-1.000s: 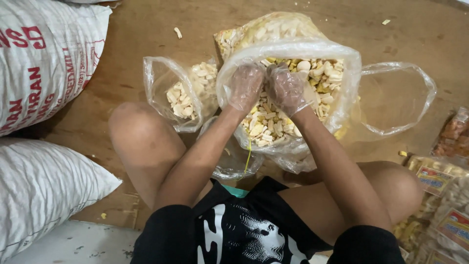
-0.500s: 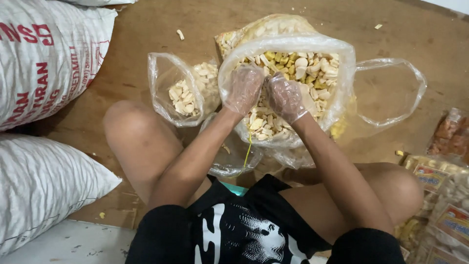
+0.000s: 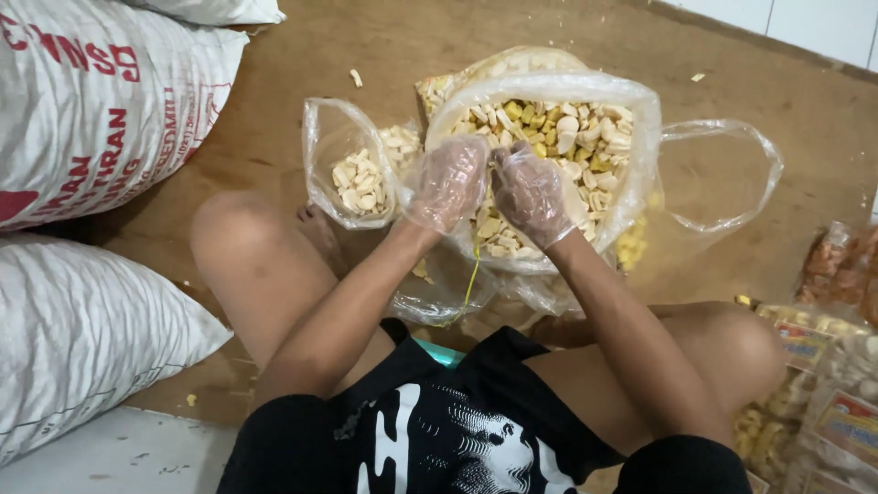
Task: Sorting and inspecting sliced cassava chips in a large plastic bag while sitting on the floor.
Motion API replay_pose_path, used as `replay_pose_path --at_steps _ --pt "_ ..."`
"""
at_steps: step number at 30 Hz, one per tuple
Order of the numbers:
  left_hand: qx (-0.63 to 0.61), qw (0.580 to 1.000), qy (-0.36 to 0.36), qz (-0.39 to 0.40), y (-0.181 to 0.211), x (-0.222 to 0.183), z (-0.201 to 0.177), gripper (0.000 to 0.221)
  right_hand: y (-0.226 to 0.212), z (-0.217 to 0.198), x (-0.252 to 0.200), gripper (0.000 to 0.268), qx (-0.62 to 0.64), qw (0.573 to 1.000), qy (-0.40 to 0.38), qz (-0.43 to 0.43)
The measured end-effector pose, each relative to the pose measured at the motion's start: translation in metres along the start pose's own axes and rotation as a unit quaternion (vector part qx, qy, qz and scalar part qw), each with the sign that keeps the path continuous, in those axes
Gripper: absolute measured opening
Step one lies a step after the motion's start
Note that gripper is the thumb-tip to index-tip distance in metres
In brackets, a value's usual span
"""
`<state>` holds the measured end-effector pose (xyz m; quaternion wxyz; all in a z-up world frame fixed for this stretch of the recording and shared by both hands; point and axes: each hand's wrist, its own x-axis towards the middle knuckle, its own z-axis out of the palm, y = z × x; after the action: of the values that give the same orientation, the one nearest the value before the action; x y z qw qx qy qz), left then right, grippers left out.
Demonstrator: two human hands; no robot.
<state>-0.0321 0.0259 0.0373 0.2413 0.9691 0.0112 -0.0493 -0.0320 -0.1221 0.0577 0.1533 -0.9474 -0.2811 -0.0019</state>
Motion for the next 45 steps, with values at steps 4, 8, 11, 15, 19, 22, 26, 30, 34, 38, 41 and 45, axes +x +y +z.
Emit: replay_pose_path --at_steps 4,8,11,15,19,22,26,30,34,38,41,45 --pt "0.143 0.988 0.056 0.023 0.001 -0.022 -0.035 0.007 -0.005 0.003 0.002 0.019 -0.061 0.998 0.028 -0.005" --pt "0.244 0.959 0.129 0.073 -0.026 -0.034 -0.066 0.011 -0.032 0.004 0.005 0.018 -0.075 0.997 0.028 0.004" --pt "0.145 0.970 0.193 -0.019 -0.071 -0.049 -0.068 0.014 -0.059 -0.002 0.006 0.020 0.006 0.999 0.024 -0.039" --pt "0.138 0.969 0.201 -0.042 -0.094 -0.057 -0.078 0.013 -0.091 0.003 0.007 0.023 0.080 0.988 0.026 -0.132" --pt "0.119 0.969 0.209 -0.056 -0.112 -0.065 -0.082 0.012 -0.133 -0.033 0.013 0.038 0.115 0.962 0.022 -0.247" --pt "0.106 0.970 0.211 -0.061 -0.120 -0.069 -0.083 0.012 -0.125 -0.014 0.016 0.055 0.138 0.975 -0.011 -0.175" --pt "0.086 0.972 0.214 -0.053 -0.119 -0.065 -0.083 0.013 -0.109 -0.015 0.025 0.045 0.078 0.990 0.005 -0.116" --pt "0.071 0.975 0.208 -0.027 -0.102 -0.052 -0.078 0.014 -0.064 -0.013 0.029 0.041 0.051 0.995 0.030 -0.084" --pt "0.050 0.978 0.203 0.020 -0.075 -0.029 -0.075 0.016 -0.005 -0.019 0.042 0.026 -0.103 0.995 0.017 -0.003" --pt "0.140 0.956 0.204 0.155 -0.031 -0.025 -0.066 0.020 0.075 -0.027 0.028 0.020 -0.026 0.999 0.015 -0.034" --pt "0.100 0.975 0.113 0.160 -0.016 -0.011 -0.031 0.029 0.139 -0.004 0.023 0.023 -0.058 0.997 -0.016 0.047" --pt "0.312 0.920 0.016 0.237 -0.016 0.009 0.014 0.024 0.183 0.022 0.007 0.025 0.015 0.995 -0.037 0.088"
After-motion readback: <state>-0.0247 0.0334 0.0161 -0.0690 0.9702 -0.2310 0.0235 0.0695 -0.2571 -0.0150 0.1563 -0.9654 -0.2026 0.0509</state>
